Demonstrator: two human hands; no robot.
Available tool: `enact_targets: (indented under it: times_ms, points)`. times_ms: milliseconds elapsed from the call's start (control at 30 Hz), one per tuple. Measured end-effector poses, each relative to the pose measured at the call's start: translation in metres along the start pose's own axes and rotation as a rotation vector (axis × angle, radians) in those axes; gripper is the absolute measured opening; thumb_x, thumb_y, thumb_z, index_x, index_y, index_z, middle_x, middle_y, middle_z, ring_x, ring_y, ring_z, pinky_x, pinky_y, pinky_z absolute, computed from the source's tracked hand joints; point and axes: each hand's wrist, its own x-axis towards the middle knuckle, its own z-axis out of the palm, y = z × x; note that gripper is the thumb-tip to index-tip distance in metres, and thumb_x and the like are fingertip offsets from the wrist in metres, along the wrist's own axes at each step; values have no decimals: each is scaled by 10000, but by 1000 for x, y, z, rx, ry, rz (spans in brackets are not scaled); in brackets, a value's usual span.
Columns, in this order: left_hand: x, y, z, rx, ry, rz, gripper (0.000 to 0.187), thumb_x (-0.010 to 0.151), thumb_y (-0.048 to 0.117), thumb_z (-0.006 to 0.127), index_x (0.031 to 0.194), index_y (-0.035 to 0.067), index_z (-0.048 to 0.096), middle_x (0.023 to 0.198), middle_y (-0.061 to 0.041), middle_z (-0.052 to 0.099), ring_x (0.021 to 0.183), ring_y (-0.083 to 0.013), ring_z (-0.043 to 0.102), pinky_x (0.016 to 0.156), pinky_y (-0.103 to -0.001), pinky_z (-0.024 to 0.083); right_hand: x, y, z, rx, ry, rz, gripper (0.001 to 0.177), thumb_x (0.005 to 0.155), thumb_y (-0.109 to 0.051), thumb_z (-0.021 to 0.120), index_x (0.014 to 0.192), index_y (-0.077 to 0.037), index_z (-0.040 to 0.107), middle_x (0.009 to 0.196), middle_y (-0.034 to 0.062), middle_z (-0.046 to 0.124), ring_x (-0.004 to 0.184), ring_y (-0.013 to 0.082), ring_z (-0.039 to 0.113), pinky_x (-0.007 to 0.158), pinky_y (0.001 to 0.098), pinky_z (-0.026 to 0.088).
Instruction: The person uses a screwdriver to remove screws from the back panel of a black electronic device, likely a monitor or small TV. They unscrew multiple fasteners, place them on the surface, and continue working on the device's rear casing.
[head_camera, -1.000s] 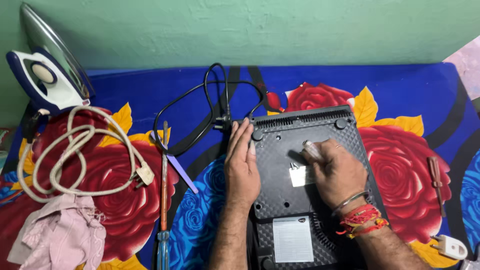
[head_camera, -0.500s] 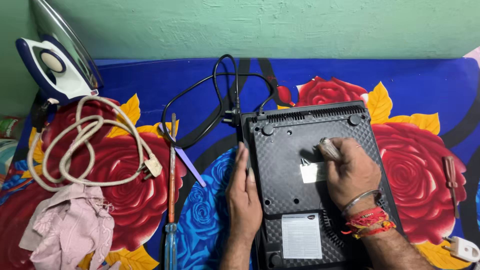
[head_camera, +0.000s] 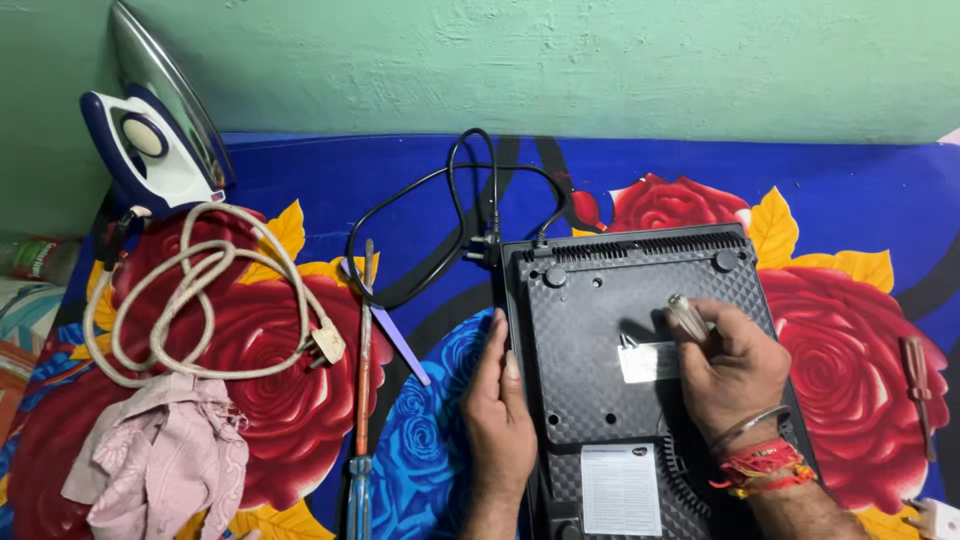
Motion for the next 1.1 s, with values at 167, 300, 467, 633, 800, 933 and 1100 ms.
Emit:
enact_targets:
  times_ms: [167,300,467,633,800,933,1100]
  points:
    - [1,-22,-4,-410,-3,-331,548,944,5,635,1455,-66,452,1420,-206,625,1295,-264,625,1078,-345,488,0,3,0,24,-14,-13,296,870,94,669,1138,-23,713,984,68,761,840,95,697,758,246,553]
    - [-13,-19,-12,-370,1,-474,540,912,8,680,1416,-69,503,1326,-206,693,1218,-238,691,1037,-330,545,-2,2,-1,158,-49,7,338,876,123,637,1186,6,700,1046,64,758,945,89,715,842,228,567]
    - [-25,8,-10,-91,20,-222,430,960,41,660,1377,-41,597,1277,-174,744,1130,-230,750,947,-325,591,-5,-4,-5,226,12,67,207,940,125,676,1121,33,720,1059,85,751,964,98,699,881,234,563]
    - [-22,20,-14,46,24,-64,395,973,37,631,1361,-27,602,1292,-181,723,1127,-263,757,913,-343,623,-12,-21,-19,221,-27,-11,164,929,128,676,1061,33,693,1061,103,744,961,96,699,908,230,560]
    - [-20,21,-14,67,34,-16,365,991,32,607,1351,-24,612,1285,-178,735,1140,-281,761,944,-353,609,-3,-41,-38,4,-116,-114,370,784,175,601,1104,21,705,1126,132,751,964,147,724,903,254,561]
    - [-19,20,-14,43,32,-19,368,990,25,605,1355,-22,614,1287,-180,731,1151,-297,754,950,-356,608,-20,-55,-29,9,-96,-59,294,843,132,672,1083,-29,723,1042,102,752,940,147,724,859,254,557]
    - [-20,21,-14,54,54,-4,349,996,23,606,1342,-13,637,1260,-176,749,1133,-299,772,947,-359,603,-36,-69,-14,-137,-159,-103,333,756,91,707,1036,-87,736,1015,66,760,877,173,756,757,243,556]
